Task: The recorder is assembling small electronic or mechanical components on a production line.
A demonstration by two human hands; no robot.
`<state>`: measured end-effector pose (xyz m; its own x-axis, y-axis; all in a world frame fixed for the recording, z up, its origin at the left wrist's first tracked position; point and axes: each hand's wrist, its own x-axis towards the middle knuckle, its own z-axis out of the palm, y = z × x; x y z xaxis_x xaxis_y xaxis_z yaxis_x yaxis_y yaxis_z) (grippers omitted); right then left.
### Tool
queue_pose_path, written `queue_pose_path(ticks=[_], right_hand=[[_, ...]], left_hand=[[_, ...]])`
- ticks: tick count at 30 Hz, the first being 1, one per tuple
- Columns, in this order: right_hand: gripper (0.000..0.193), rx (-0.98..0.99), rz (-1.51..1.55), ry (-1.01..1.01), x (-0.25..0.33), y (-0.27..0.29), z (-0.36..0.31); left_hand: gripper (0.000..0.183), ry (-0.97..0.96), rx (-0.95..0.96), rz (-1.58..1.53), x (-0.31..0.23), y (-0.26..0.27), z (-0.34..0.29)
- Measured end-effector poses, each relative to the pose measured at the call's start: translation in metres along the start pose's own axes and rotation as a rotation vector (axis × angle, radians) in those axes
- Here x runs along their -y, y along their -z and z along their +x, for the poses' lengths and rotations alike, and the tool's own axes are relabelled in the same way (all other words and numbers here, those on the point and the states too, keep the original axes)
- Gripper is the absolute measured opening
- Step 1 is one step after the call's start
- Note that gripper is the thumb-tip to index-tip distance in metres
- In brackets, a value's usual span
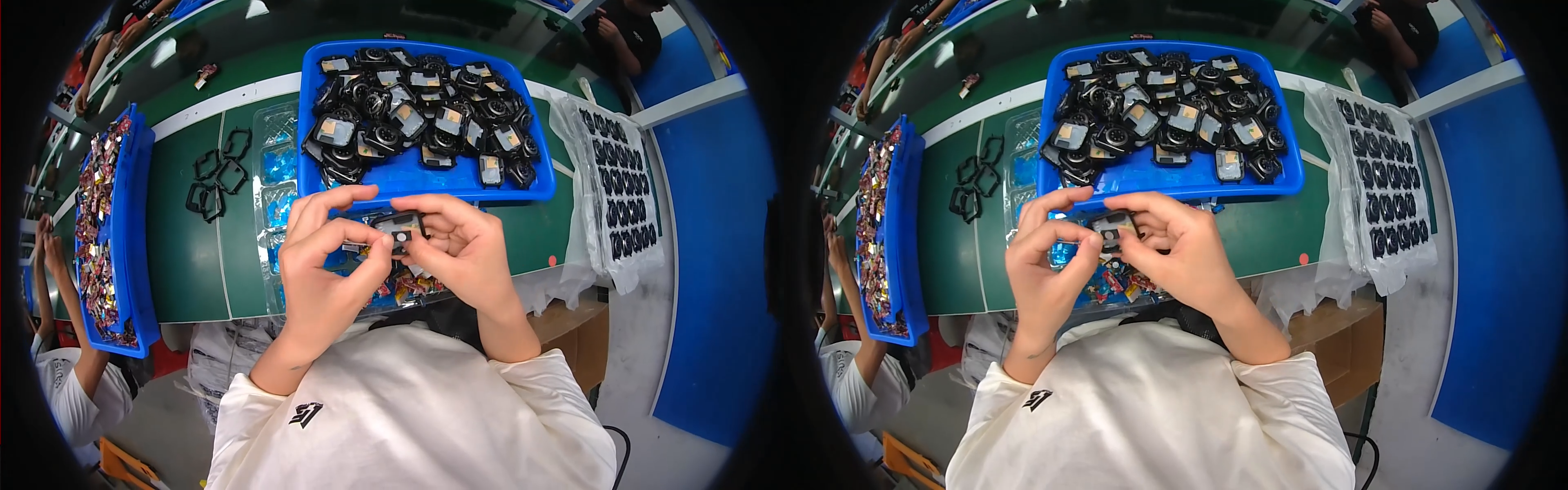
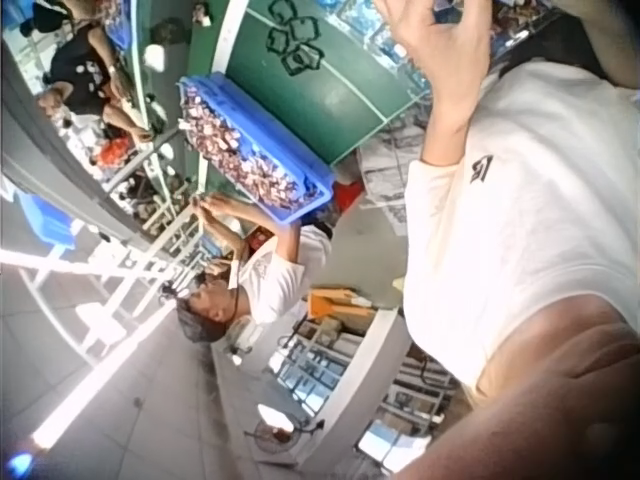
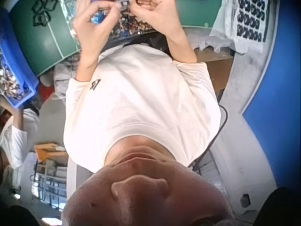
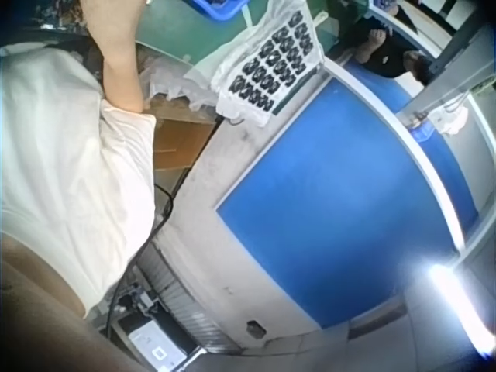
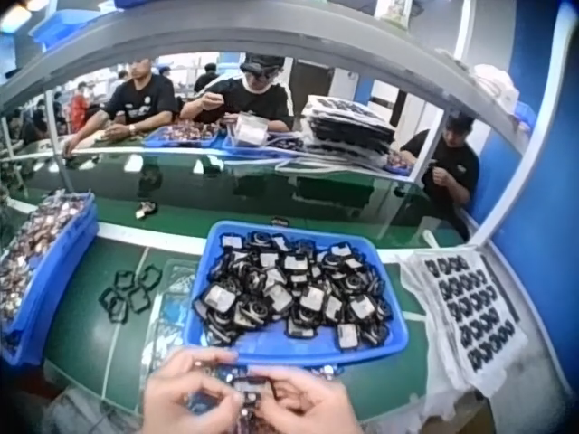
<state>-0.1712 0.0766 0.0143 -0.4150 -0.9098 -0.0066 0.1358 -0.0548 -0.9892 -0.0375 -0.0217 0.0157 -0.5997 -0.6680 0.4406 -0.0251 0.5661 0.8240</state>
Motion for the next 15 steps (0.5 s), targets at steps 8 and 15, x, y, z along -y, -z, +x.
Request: queue_pose_path(ticks=[8,15], right_hand=[[0.029,0.012,-0.059,0.046,-0.0077,-0.0051,-0.0038],[0.027,-0.034,-0.038,0.068,-0.0092,-0.0104,-0.0058]], left_hand=[[0.005,0.111,-0.05,-0.005,0.003,-0.0035,-0.0044],[0.004,0.11,-0.067,0.002,0.0032,-0.0046,-0.0044]])
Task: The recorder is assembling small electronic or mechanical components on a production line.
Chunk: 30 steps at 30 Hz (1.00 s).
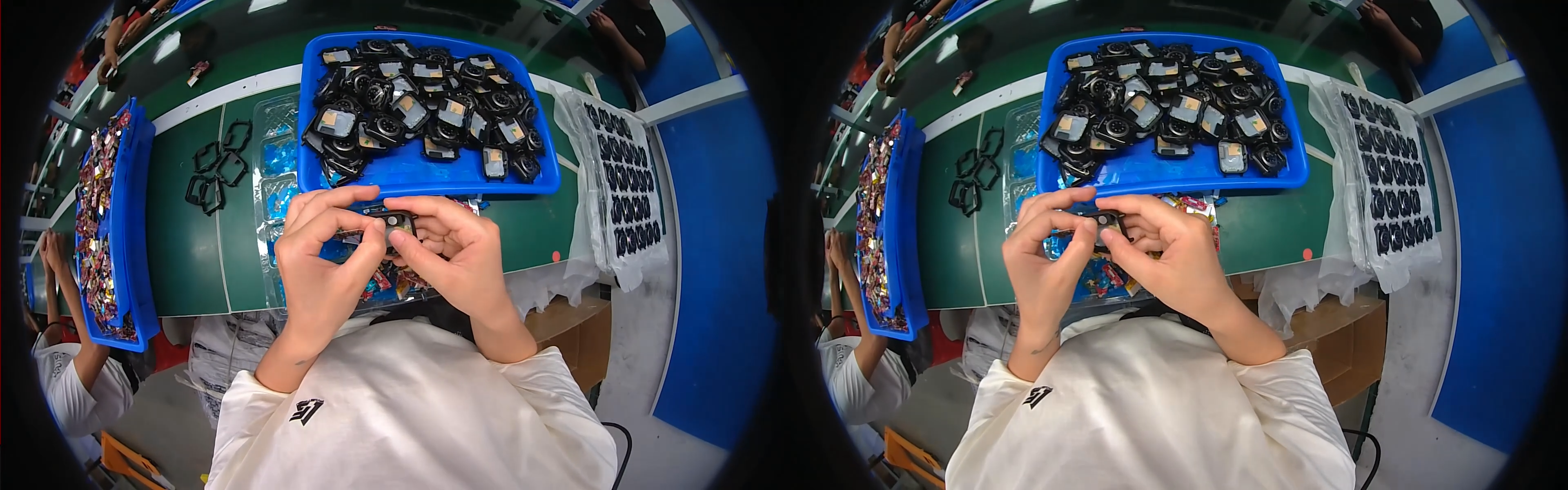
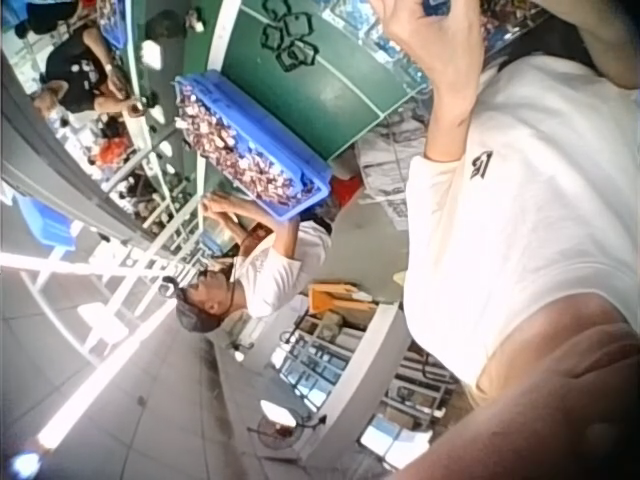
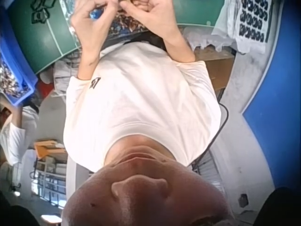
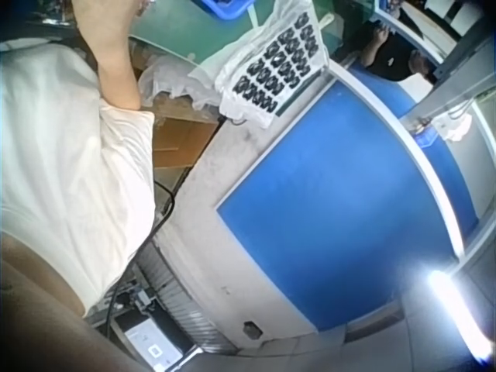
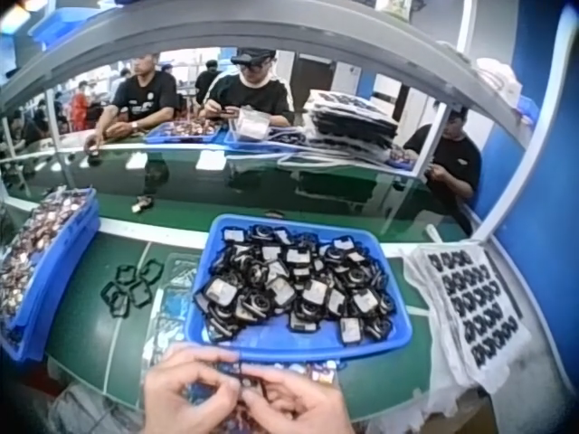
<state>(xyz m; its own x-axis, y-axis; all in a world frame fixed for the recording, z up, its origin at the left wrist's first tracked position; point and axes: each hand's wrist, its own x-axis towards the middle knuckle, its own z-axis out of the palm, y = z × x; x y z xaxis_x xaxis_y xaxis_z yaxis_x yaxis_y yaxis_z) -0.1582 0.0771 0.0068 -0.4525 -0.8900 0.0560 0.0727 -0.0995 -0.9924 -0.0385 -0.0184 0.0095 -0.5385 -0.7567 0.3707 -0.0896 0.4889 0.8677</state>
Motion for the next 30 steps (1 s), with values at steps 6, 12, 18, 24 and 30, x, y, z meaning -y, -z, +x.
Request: queue_pose_path(ticks=[6,12,18,24,30], right_hand=[[0.023,-0.024,-0.073,0.041,-0.001,0.001,0.0],[0.02,-0.063,-0.14,0.083,0.0,-0.003,-0.001],[0.017,-0.102,-0.177,0.174,-0.002,-0.004,0.001],[0.015,-0.164,-0.223,0.153,0.001,-0.001,0.002],[0.02,-0.097,0.074,0.107,0.005,0.0,0.006]], left_hand=[[0.004,0.006,-0.011,0.002,0.001,-0.004,-0.001],[0.004,-0.012,-0.013,0.009,0.001,-0.003,-0.002],[0.005,-0.041,-0.018,0.033,0.003,-0.005,-0.004],[0.013,-0.114,-0.009,0.064,-0.002,-0.004,-0.007],[0.018,-0.199,-0.05,0.049,-0.005,0.007,-0.009]])
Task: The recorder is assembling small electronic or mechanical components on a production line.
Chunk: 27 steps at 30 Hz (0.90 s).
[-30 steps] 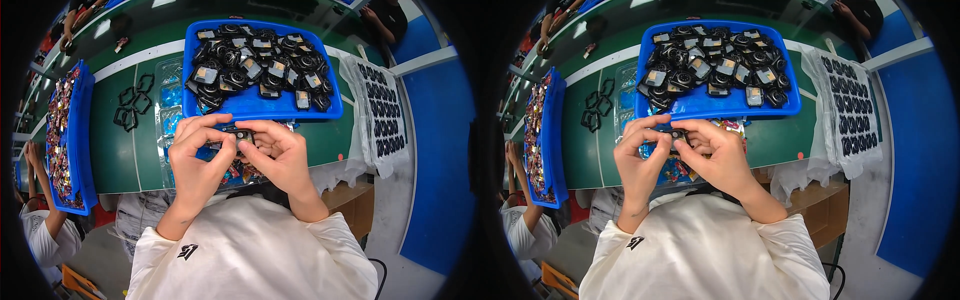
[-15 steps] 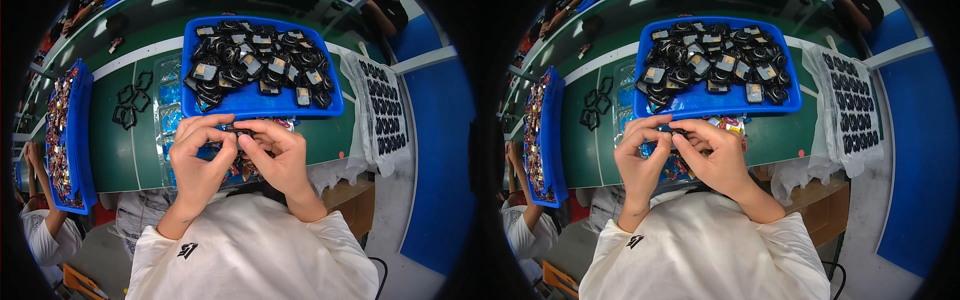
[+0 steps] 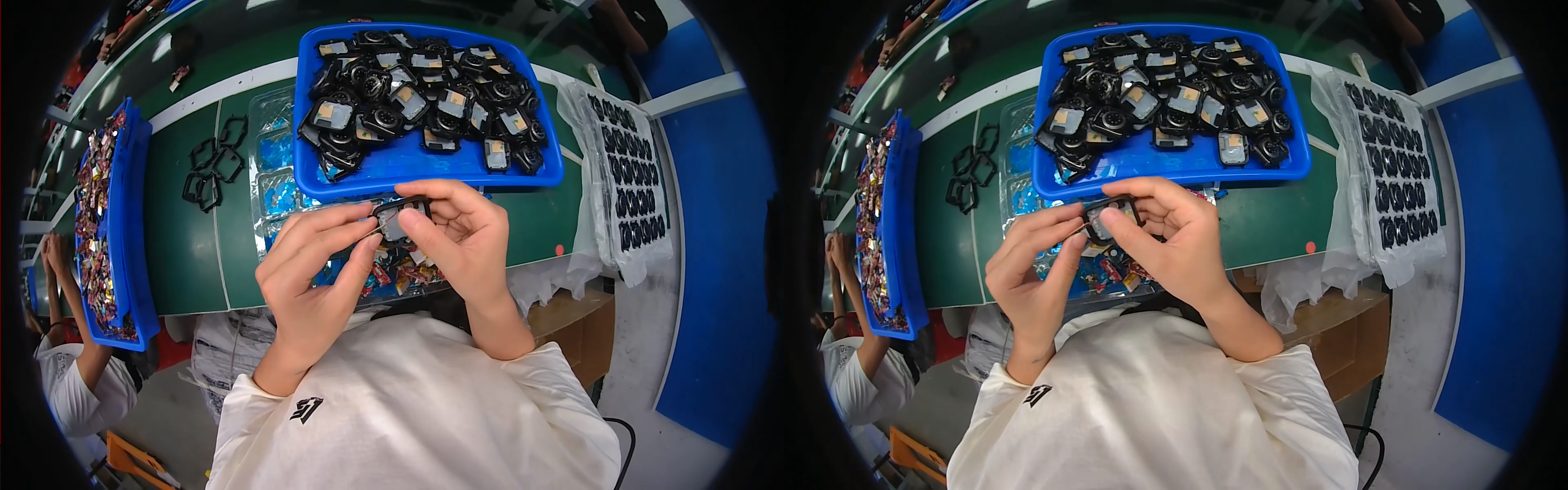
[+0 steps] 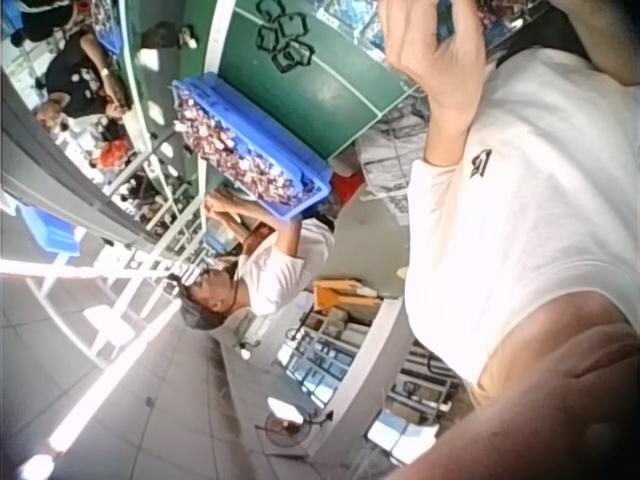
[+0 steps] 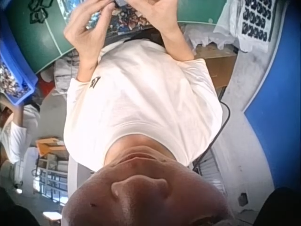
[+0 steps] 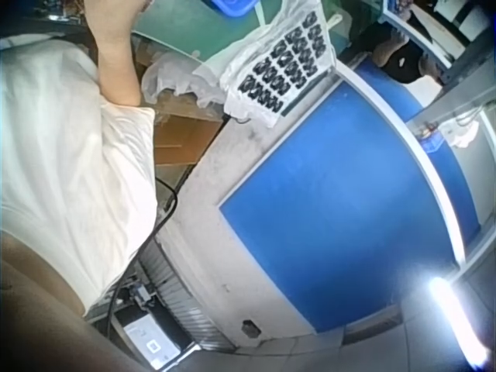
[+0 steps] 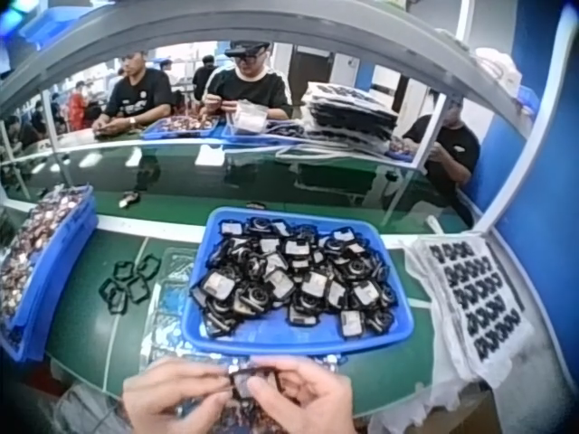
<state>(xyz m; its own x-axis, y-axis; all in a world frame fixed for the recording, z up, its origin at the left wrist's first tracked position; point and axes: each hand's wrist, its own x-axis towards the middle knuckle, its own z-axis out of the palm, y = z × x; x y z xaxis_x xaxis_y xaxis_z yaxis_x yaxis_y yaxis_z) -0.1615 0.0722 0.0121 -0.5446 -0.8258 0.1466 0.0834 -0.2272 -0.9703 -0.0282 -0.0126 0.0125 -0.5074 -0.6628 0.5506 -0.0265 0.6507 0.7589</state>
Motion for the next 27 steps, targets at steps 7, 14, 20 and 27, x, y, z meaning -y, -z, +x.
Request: queue_pose_path(ticks=[7,14,20,27], right_hand=[[0.021,0.009,-0.024,-0.001,-0.007,0.003,-0.001],[0.016,-0.046,-0.221,0.197,-0.012,-0.002,-0.005],[0.016,0.015,-0.202,0.176,-0.009,-0.001,-0.006],[0.018,0.145,0.025,0.057,-0.007,0.005,-0.007]], left_hand=[[0.013,0.149,0.118,-0.052,-0.006,0.009,0.0],[0.012,0.676,0.192,-0.838,0.002,0.008,-0.006],[0.019,0.691,0.101,-0.78,0.007,0.002,-0.005],[0.026,0.685,0.188,-0.668,0.01,0.006,-0.003]])
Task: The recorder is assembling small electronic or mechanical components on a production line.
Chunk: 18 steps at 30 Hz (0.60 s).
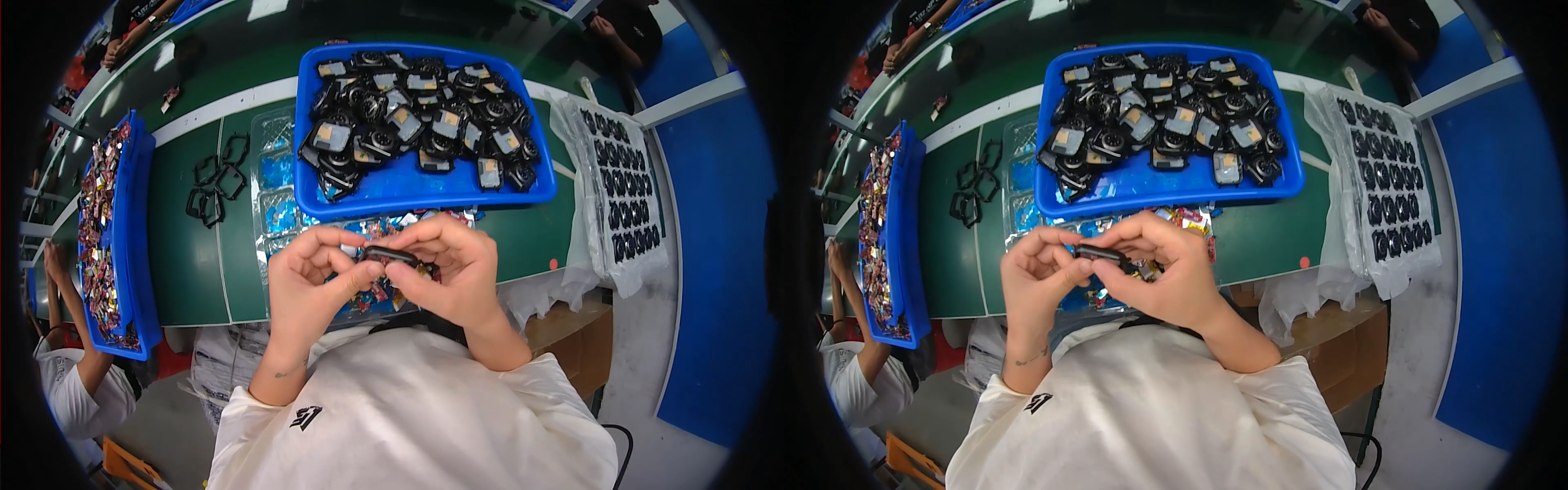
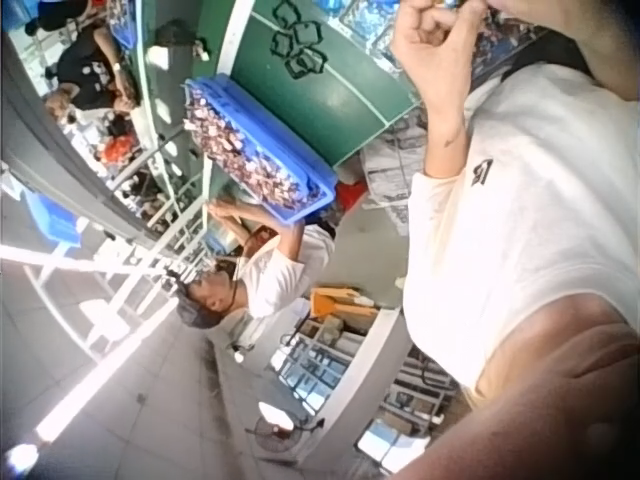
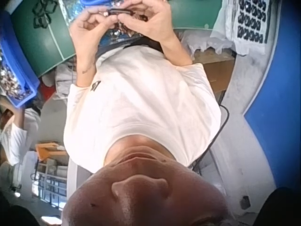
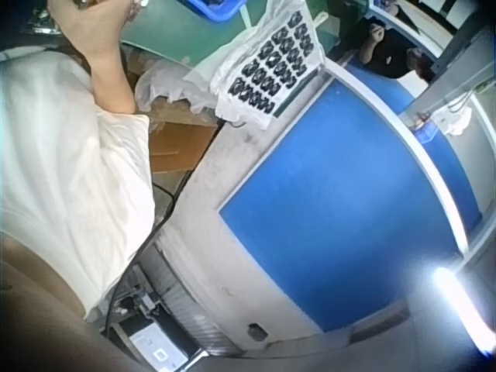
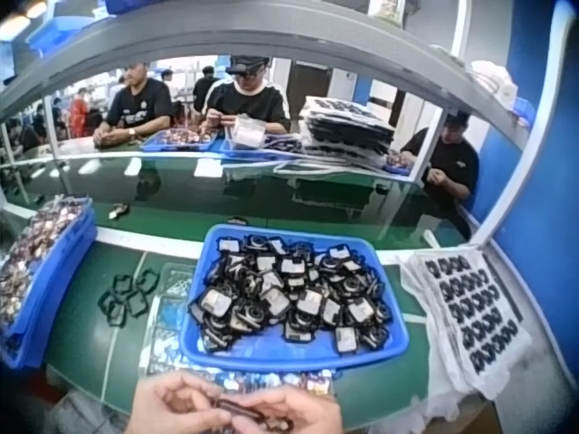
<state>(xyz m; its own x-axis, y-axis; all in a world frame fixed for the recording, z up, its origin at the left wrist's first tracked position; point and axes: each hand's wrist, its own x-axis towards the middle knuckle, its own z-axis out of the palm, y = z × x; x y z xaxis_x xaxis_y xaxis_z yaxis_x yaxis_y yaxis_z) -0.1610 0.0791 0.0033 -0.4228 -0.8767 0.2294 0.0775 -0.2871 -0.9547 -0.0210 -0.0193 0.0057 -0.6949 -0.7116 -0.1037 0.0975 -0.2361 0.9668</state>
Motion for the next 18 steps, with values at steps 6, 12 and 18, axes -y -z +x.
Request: queue_pose_path(ticks=[6,12,18], right_hand=[[0.018,0.066,-0.27,-0.057,0.012,0.015,0.009],[0.009,-0.034,-0.771,0.259,0.037,0.075,0.111],[0.022,-0.503,-1.047,0.021,-0.004,0.187,0.254]], left_hand=[[0.022,-0.123,-0.004,0.208,0.006,-0.003,-0.003],[0.012,-0.232,-0.117,0.21,0.013,0.006,-0.01],[0.013,-0.183,0.046,0.383,0.01,0.004,-0.017]])
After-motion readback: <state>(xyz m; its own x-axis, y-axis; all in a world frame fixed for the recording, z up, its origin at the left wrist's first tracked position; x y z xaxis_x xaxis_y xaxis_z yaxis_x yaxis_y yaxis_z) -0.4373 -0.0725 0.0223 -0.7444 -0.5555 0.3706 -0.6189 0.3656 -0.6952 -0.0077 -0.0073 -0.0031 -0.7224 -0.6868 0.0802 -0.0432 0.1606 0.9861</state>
